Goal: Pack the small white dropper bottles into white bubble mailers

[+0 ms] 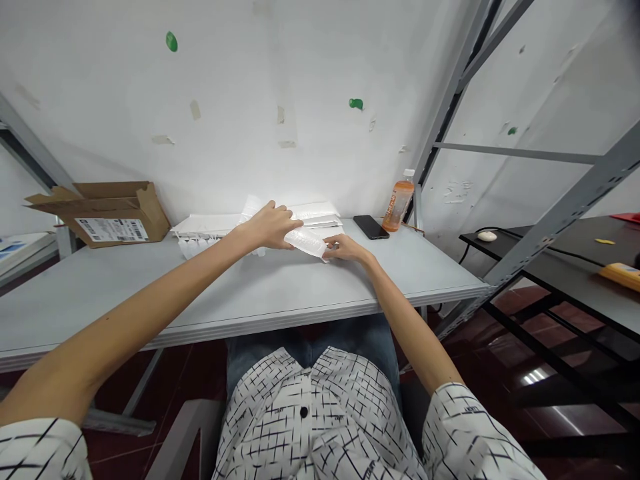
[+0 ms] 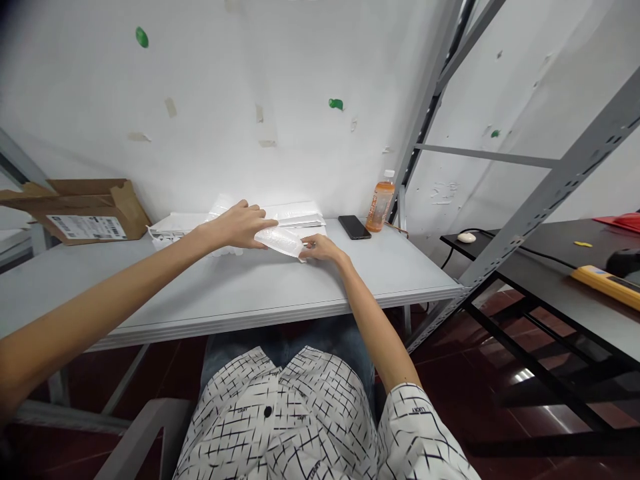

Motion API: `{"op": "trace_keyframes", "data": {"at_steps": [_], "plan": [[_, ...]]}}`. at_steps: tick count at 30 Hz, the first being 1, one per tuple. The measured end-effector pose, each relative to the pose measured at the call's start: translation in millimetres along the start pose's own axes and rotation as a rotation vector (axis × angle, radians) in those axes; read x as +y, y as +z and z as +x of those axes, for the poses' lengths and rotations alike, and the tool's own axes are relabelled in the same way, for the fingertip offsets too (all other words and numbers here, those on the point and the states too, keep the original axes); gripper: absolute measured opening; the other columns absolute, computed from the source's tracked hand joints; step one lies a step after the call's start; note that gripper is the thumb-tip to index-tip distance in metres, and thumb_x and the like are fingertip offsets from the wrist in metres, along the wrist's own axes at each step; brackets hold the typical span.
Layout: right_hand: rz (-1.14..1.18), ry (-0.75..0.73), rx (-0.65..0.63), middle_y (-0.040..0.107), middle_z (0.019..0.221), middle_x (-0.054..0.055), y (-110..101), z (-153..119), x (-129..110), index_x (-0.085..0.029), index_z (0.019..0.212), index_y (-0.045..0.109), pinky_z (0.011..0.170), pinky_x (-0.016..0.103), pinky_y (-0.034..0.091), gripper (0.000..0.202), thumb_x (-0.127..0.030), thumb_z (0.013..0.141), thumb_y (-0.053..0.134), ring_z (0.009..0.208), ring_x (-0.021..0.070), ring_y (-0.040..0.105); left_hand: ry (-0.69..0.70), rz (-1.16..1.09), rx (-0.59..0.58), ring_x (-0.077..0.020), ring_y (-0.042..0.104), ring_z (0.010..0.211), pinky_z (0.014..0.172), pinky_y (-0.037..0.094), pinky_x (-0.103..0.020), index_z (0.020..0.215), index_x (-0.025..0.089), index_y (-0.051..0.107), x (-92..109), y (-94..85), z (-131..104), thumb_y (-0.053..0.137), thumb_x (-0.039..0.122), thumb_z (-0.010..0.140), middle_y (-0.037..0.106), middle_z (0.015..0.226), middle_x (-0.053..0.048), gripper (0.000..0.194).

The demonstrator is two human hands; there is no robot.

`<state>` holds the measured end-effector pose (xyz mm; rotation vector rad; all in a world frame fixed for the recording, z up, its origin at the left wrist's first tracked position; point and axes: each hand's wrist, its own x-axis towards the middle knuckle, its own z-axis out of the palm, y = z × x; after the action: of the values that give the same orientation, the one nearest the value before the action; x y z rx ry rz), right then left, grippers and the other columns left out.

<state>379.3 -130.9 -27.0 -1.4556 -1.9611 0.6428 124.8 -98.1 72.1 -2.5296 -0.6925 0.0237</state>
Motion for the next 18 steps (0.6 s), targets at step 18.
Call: {"op": "trace_keyframes", "data": {"at_steps": [18], "plan": [[-0.168, 0.077, 0.076, 0.062, 0.072, 0.002, -5, -2, -1, -0.015, 0.075, 0.076, 0.063, 0.026, 0.035, 0.035, -0.048, 0.063, 0.073, 0.072, 0.0165, 0.052, -0.036, 0.033, -0.035, -0.0272, 0.06, 0.096, 0.08, 0.034, -0.036, 0.122, 0.022, 0.062, -4, -2.7, -12, 0.06, 0.052, 0.088, 0.068, 0.101, -0.011, 0.045]]}}
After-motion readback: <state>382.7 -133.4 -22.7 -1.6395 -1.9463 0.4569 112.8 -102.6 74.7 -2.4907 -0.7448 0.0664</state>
